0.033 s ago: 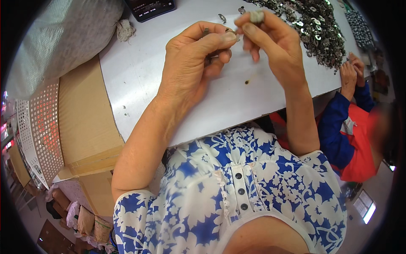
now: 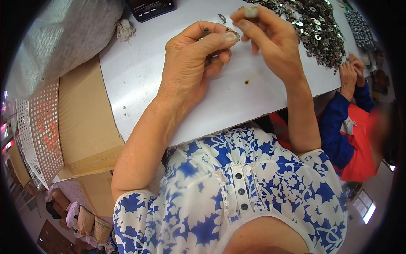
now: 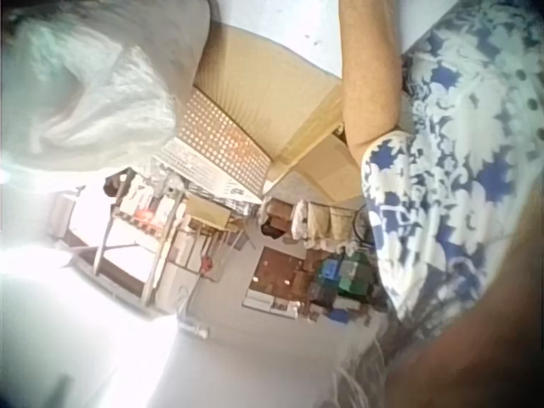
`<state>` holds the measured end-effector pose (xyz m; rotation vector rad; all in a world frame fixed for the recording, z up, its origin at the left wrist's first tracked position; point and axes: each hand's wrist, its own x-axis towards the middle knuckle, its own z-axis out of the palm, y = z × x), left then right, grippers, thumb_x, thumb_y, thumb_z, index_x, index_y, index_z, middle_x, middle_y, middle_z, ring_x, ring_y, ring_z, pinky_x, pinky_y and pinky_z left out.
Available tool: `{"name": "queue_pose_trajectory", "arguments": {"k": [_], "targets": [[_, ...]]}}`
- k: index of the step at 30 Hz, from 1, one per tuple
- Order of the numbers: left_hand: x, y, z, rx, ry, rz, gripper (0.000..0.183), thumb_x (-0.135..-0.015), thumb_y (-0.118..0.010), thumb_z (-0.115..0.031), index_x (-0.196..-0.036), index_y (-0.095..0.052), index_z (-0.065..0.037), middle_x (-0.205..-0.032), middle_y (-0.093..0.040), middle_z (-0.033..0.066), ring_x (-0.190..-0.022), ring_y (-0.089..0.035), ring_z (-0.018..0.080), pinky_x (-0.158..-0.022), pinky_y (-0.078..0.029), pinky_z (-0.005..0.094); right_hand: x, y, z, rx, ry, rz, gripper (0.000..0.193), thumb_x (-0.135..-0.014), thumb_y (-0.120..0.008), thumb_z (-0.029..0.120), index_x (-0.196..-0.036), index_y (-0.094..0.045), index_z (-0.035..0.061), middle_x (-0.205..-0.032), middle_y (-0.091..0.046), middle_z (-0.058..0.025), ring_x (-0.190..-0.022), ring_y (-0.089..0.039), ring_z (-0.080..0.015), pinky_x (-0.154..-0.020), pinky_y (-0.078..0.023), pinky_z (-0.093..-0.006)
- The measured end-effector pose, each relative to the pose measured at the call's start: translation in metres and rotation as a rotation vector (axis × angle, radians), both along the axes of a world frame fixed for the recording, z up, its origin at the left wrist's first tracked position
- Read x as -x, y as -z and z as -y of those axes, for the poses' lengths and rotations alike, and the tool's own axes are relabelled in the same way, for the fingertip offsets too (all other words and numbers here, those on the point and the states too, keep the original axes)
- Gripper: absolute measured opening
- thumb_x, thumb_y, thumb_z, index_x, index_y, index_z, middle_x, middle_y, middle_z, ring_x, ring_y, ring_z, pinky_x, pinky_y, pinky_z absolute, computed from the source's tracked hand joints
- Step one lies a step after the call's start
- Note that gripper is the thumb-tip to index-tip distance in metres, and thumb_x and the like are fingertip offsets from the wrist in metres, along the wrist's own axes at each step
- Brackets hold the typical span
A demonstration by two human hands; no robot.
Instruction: The person assembles metal components by fitting small metal pieces together by hand.
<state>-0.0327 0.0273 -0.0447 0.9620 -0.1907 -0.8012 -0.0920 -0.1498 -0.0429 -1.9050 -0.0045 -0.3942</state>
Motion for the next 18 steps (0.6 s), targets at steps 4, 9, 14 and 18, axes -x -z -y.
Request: {"name": "queue_pose_trajectory", "arguments": {"k": [4, 9, 14, 18], "targets": [[0.003, -0.002, 0.002, -0.071, -0.036, 0.132, 0.013, -0.09, -0.072, -0.011, -0.098, -0.067, -0.002, -0.081, -0.065, 0.0043, -0.065, -0.058, 0.0057, -0.044, -0.033, 0.015, -0.021, -0.013, 0.0, 0.822, 0.04, 0.27, 0.011, -0.083, -0.067, 0.007, -0.093, -0.064, 0.0029, -0.085, -0.06, -0.0131, -0.081, -0.063, -0.0328, -0.069, -0.051, -0.041], [0.007, -0.005, 0.003, -0.162, -0.08, 0.29, 0.015, -0.089, -0.074, -0.013, -0.099, -0.069, -0.002, -0.079, -0.065, 0.004, -0.063, -0.057, 0.0051, -0.046, -0.034, 0.0151, -0.019, 0.008, 0.007, 0.936, 0.028, 0.265, 0.016, -0.092, -0.063, 0.004, -0.108, -0.067, 0.0015, -0.09, -0.066, -0.0014, -0.074, -0.059, -0.0094, -0.062, -0.049, -0.0294], [0.0, 0.0, 0.0, -0.067, 0.006, 0.03, 0.016, -0.093, -0.068, -0.015, -0.099, -0.066, 0.0, -0.084, -0.065, 0.0067, -0.067, -0.058, 0.0069, -0.045, -0.034, 0.0164, 0.0, 0.015, 0.011, 0.51, 0.189, -0.017, 0.019, -0.089, -0.067, 0.0, -0.108, -0.067, 0.0015, -0.088, -0.068, -0.0035, -0.075, -0.06, -0.0071, -0.063, -0.05, -0.0249], [-0.006, 0.003, 0.0, 0.043, 0.036, -0.256, 0.016, -0.094, -0.063, -0.014, -0.099, -0.063, 0.002, -0.091, -0.065, 0.0112, -0.071, -0.058, 0.0086, -0.044, -0.034, 0.0179, 0.006, 0.013, 0.008, 0.419, 0.184, 0.03, 0.02, -0.09, -0.067, 0.001, -0.11, -0.067, -0.0003, -0.086, -0.068, -0.0037, -0.073, -0.061, -0.0069, -0.06, -0.05, -0.0237]]}}
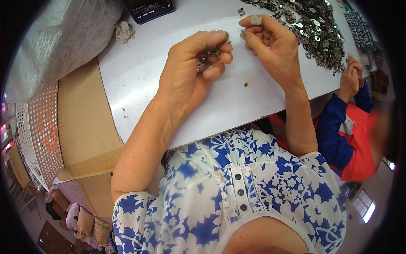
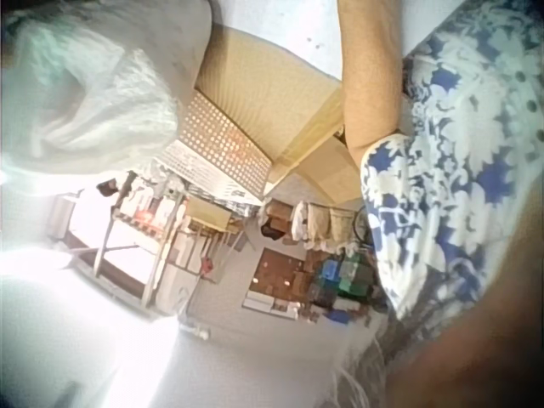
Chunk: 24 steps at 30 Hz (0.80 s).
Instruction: The person assembles metal components by fitting small metal pieces together by hand.
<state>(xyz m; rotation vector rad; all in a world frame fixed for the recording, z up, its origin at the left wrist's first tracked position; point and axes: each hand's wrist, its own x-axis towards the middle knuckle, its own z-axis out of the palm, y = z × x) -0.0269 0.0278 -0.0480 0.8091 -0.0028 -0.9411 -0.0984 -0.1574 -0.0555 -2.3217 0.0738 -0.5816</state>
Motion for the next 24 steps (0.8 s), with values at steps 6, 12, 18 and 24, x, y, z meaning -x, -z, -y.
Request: {"name": "queue_pose_trajectory", "arguments": {"k": [6, 12, 18, 24], "targets": [[-0.002, -0.002, -0.002, -0.042, 0.044, 0.127, 0.011, -0.09, -0.065, -0.008, -0.094, -0.064, 0.002, -0.083, -0.068, 0.0124, -0.064, -0.061, 0.0117, -0.047, -0.035, 0.0192, 0.015, -0.021, -0.012, -0.938, -0.176, -0.064, 0.023, -0.095, -0.063, 0.004, -0.116, -0.065, -0.0044, -0.089, -0.068, -0.0068, -0.073, -0.066, -0.0101, -0.059, -0.052, -0.0241], [0.007, -0.009, 0.001, -0.043, -0.006, 0.201, 0.014, -0.09, -0.062, -0.006, -0.1, -0.065, 0.004, -0.084, -0.069, 0.0122, -0.064, -0.063, 0.0116, -0.046, -0.035, 0.0197, 0.02, -0.029, -0.02, -0.881, -0.242, 0.01, 0.024, -0.096, -0.062, 0.006, -0.117, -0.065, -0.0048, -0.092, -0.07, -0.01, -0.074, -0.067, -0.011, -0.059, -0.053, -0.0248], [0.003, -0.004, 0.0, 0.003, 0.003, 0.146, 0.022, -0.093, -0.06, -0.008, -0.108, -0.065, 0.007, -0.088, -0.068, 0.0157, -0.071, -0.065, 0.0142, -0.045, -0.036, 0.0201, 0.015, -0.028, -0.017, -0.928, -0.159, 0.051, 0.022, -0.097, -0.06, 0.004, -0.116, -0.065, -0.0053, -0.094, -0.07, -0.0112, -0.071, -0.067, -0.0107, -0.058, -0.053, -0.0252], [0.004, -0.002, 0.001, -0.044, -0.019, -0.03, 0.03, -0.1, -0.056, -0.017, -0.111, -0.061, 0.01, -0.092, -0.068, 0.0169, -0.066, -0.061, 0.0123, -0.043, -0.039, 0.0181, 0.012, -0.032, -0.028, -0.845, -0.14, 0.007, 0.02, -0.096, -0.062, 0.003, -0.114, -0.068, -0.0033, -0.087, -0.071, -0.0085, -0.066, -0.063, -0.0077, -0.052, -0.05, -0.0225]]}}
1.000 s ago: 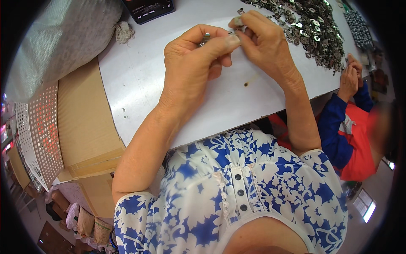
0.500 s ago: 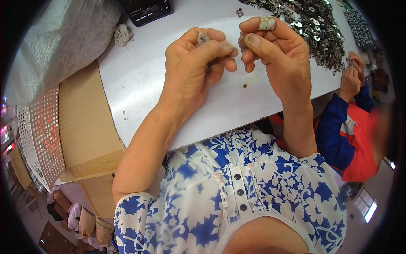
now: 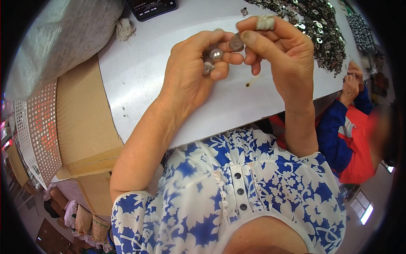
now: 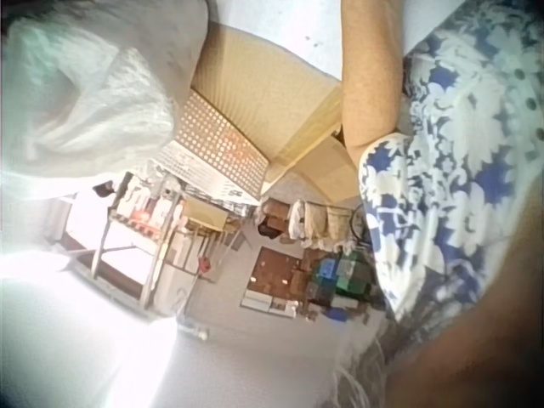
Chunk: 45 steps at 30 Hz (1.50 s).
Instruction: The person assembles metal components by fitting small metal pieces together by hand.
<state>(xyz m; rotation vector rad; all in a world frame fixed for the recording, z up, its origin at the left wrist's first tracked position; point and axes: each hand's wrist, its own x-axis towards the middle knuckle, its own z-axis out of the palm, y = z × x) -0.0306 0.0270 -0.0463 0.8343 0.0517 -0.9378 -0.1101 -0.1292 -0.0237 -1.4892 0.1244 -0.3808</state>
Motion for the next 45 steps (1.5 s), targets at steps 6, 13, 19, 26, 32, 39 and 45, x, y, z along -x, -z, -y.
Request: {"name": "queue_pose_trajectory", "arguments": {"k": [6, 13, 19, 26, 32, 39, 45], "targets": [[0.0, 0.002, 0.001, 0.031, 0.0, 0.036, 0.031, -0.1, -0.058, -0.022, -0.107, -0.064, 0.008, -0.091, -0.069, 0.0159, -0.07, -0.064, 0.0127, -0.045, -0.041, 0.0198, -0.03, 0.003, 0.033, 0.915, 0.285, -0.208, 0.016, -0.087, -0.065, 0.006, -0.102, -0.062, 0.0008, -0.093, -0.059, -0.0136, -0.079, -0.062, -0.0317, -0.069, -0.05, -0.0395], [0.001, 0.0, -0.001, -0.085, -0.063, 0.256, 0.024, -0.098, -0.06, -0.015, -0.106, -0.065, 0.007, -0.09, -0.068, 0.012, -0.068, -0.061, 0.0104, -0.046, -0.038, 0.018, -0.03, 0.022, 0.031, 1.182, 0.047, 0.095, 0.009, -0.089, -0.062, -0.001, -0.097, -0.065, -0.0011, -0.084, -0.062, -0.0096, -0.067, -0.06, -0.0171, -0.059, -0.046, -0.0283], [-0.004, -0.001, -0.002, -0.103, -0.151, 0.231, 0.021, -0.097, -0.06, -0.01, -0.107, -0.064, 0.008, -0.088, -0.066, 0.0114, -0.07, -0.059, 0.0104, -0.047, -0.037, 0.0183, -0.006, 0.035, 0.031, 1.101, 0.005, 0.064, 0.006, -0.091, -0.063, 0.004, -0.094, -0.065, -0.0012, -0.083, -0.064, -0.0077, -0.066, -0.062, -0.0137, -0.057, -0.048, -0.0267], [-0.005, 0.0, -0.001, -0.09, -0.143, 0.229, 0.022, -0.097, -0.059, -0.01, -0.107, -0.063, 0.009, -0.089, -0.065, 0.0123, -0.071, -0.06, 0.0119, -0.047, -0.037, 0.0186, 0.011, 0.031, 0.015, 1.024, 0.057, 0.04, 0.01, -0.084, -0.066, -0.002, -0.094, -0.064, 0.0011, -0.084, -0.062, -0.011, -0.069, -0.063, -0.0246, -0.064, -0.049, -0.0325], [-0.004, -0.001, 0.002, -0.143, -0.11, 0.277, 0.022, -0.097, -0.06, -0.013, -0.107, -0.065, 0.006, -0.088, -0.067, 0.0103, -0.07, -0.06, 0.0096, -0.048, -0.038, 0.0176, 0.015, 0.035, 0.012, 0.742, 0.1, -0.002, 0.005, -0.091, -0.066, 0.005, -0.096, -0.065, 0.0021, -0.08, -0.063, -0.0019, -0.064, -0.06, -0.0104, -0.056, -0.046, -0.0249], [0.009, -0.004, 0.007, -0.16, 0.138, 0.284, 0.018, -0.098, -0.063, -0.02, -0.099, -0.067, -0.002, -0.082, -0.068, 0.0051, -0.062, -0.06, 0.0049, -0.045, -0.038, 0.0152, 0.02, 0.023, 0.021, -0.441, -0.166, -0.212, 0.017, -0.097, -0.064, 0.018, -0.098, -0.068, 0.0023, -0.076, -0.063, -0.0002, -0.054, -0.054, -0.0038, -0.043, -0.038, -0.0195], [0.004, -0.005, 0.006, -0.086, 0.197, 0.251, 0.017, -0.096, -0.062, -0.019, -0.096, -0.066, -0.002, -0.078, -0.067, 0.005, -0.06, -0.06, 0.004, -0.04, -0.034, 0.0138, 0.005, 0.034, 0.044, 0.373, 0.307, -0.029, 0.016, -0.096, -0.066, 0.014, -0.105, -0.069, 0.0018, -0.07, -0.06, 0.0016, -0.052, -0.047, -0.0039, -0.047, -0.037, -0.0193]]}}
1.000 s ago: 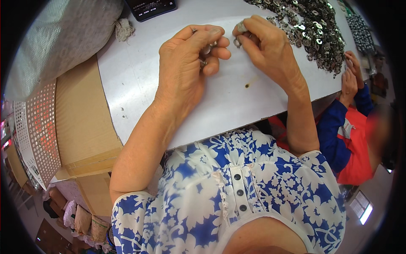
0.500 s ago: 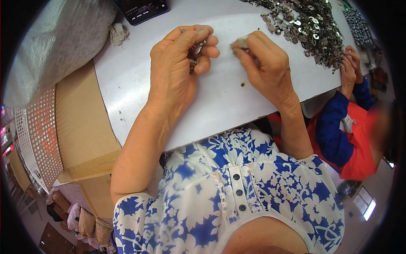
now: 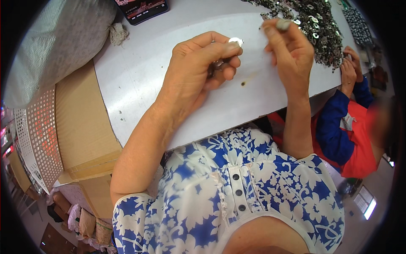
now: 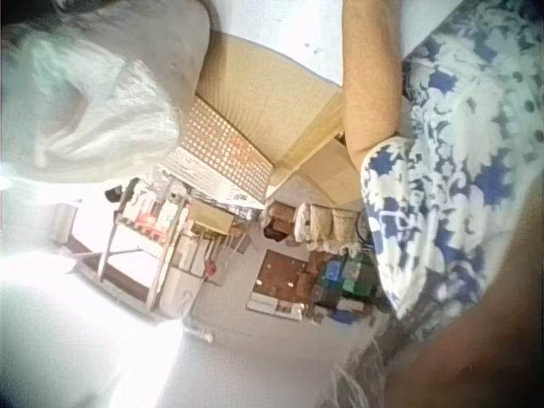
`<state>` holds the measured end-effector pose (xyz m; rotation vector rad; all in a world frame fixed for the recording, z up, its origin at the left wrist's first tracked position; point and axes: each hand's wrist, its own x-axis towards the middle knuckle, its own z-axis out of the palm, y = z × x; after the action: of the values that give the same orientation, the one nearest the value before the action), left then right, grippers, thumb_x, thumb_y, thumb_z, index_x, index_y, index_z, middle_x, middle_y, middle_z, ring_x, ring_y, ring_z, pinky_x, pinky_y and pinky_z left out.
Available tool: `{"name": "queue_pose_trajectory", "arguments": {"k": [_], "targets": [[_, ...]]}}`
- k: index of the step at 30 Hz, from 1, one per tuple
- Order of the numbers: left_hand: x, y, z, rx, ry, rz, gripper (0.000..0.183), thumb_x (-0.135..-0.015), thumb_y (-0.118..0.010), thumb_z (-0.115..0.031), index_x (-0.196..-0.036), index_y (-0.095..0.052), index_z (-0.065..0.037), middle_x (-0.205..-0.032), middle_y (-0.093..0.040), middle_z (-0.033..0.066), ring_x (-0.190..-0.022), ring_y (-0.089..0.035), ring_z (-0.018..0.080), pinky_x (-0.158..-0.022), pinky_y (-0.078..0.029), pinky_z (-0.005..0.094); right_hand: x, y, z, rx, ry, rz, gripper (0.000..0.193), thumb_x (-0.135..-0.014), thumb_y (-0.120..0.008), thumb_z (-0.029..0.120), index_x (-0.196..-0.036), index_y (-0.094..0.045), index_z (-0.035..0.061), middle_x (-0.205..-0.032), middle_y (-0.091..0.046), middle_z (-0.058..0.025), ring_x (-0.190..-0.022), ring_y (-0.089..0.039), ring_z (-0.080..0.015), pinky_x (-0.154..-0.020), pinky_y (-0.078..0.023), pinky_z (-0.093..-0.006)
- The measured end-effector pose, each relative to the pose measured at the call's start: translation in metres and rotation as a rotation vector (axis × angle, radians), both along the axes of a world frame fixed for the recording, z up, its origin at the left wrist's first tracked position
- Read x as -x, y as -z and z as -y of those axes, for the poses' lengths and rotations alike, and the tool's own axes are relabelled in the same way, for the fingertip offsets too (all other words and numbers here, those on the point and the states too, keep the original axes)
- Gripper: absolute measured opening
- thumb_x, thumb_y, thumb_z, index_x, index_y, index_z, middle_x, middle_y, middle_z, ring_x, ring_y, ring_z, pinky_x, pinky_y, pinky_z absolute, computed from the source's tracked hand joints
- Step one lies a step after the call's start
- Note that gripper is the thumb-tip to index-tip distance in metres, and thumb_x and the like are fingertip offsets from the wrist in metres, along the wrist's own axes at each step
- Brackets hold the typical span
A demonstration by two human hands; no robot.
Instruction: The person assembles metal components by fitting small metal pieces together by hand.
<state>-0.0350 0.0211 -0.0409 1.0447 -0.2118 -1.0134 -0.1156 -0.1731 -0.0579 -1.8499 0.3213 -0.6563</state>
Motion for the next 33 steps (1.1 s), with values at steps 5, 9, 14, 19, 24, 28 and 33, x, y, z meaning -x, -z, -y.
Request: {"name": "queue_pose_trajectory", "arguments": {"k": [5, 9, 14, 19, 24, 28, 33], "targets": [[0.002, -0.005, -0.001, 0.046, 0.017, 0.021, 0.016, -0.093, -0.062, -0.016, -0.095, -0.065, -0.001, -0.076, -0.066, 0.005, -0.059, -0.059, 0.0049, -0.04, -0.032, 0.0147, -0.006, -0.003, 0.024, 0.741, 0.213, -0.19, 0.025, -0.093, -0.069, 0.01, -0.116, -0.068, 0.001, -0.072, -0.058, 0.0029, -0.058, -0.044, -0.004, -0.053, -0.038, -0.0232], [0.004, -0.007, -0.001, 0.068, -0.001, 0.124, 0.016, -0.089, -0.061, -0.014, -0.093, -0.065, 0.001, -0.075, -0.065, 0.0084, -0.057, -0.058, 0.0078, -0.04, -0.031, 0.0158, 0.007, 0.007, 0.008, 0.404, -0.063, -0.073, 0.01, -0.092, -0.069, 0.007, -0.1, -0.07, 0.0017, -0.063, -0.054, 0.0063, -0.054, -0.043, 0.0016, -0.049, -0.033, -0.0173], [0.001, -0.007, 0.001, 0.141, 0.02, 0.099, 0.017, -0.086, -0.058, -0.013, -0.09, -0.063, 0.002, -0.073, -0.062, 0.0118, -0.055, -0.054, 0.0117, -0.04, -0.03, 0.0183, 0.017, -0.001, -0.011, 0.06, -0.06, -0.036, 0.013, -0.087, -0.07, -0.001, -0.1, -0.071, 0.0008, -0.058, -0.048, 0.0076, -0.055, -0.039, 0.0023, -0.05, -0.031, -0.0181], [-0.003, -0.002, 0.0, 0.266, 0.049, -0.067, 0.019, -0.085, -0.054, -0.015, -0.087, -0.059, 0.004, -0.071, -0.055, 0.0119, -0.055, -0.046, 0.014, -0.041, -0.028, 0.0222, 0.017, -0.013, -0.014, 0.542, -0.001, -0.128, 0.012, -0.083, -0.073, 0.001, -0.094, -0.068, 0.0017, -0.077, -0.061, -0.0025, -0.053, -0.054, -0.0115, -0.051, -0.042, -0.0257], [-0.006, 0.003, -0.001, 0.357, 0.056, -0.082, 0.02, -0.086, -0.054, -0.015, -0.088, -0.06, 0.004, -0.069, -0.057, 0.0122, -0.055, -0.049, 0.0135, -0.042, -0.029, 0.0212, 0.018, 0.001, -0.013, 0.729, -0.078, -0.074, 0.014, -0.079, -0.075, 0.002, -0.091, -0.068, 0.0036, -0.078, -0.06, -0.0062, -0.058, -0.059, -0.0211, -0.054, -0.047, -0.0307], [-0.004, -0.004, 0.001, 0.414, 0.026, -0.035, 0.023, -0.092, -0.057, -0.019, -0.088, -0.064, 0.003, -0.068, -0.062, 0.0113, -0.054, -0.054, 0.0115, -0.043, -0.029, 0.0203, 0.024, 0.002, -0.008, 0.373, -0.058, -0.11, 0.01, -0.088, -0.071, 0.004, -0.097, -0.069, 0.0024, -0.083, -0.064, -0.0008, -0.058, -0.06, -0.0122, -0.054, -0.047, -0.0262], [0.003, -0.006, 0.003, 0.117, 0.01, 0.042, 0.022, -0.094, -0.061, -0.021, -0.089, -0.066, 0.0, -0.073, -0.063, 0.0073, -0.054, -0.053, 0.0073, -0.043, -0.031, 0.0178, 0.028, -0.012, -0.006, -0.465, -0.114, -0.062, 0.017, -0.1, -0.061, 0.011, -0.109, -0.068, -0.0011, -0.087, -0.066, -0.0045, -0.06, -0.062, -0.0066, -0.049, -0.049, -0.0201]]}}
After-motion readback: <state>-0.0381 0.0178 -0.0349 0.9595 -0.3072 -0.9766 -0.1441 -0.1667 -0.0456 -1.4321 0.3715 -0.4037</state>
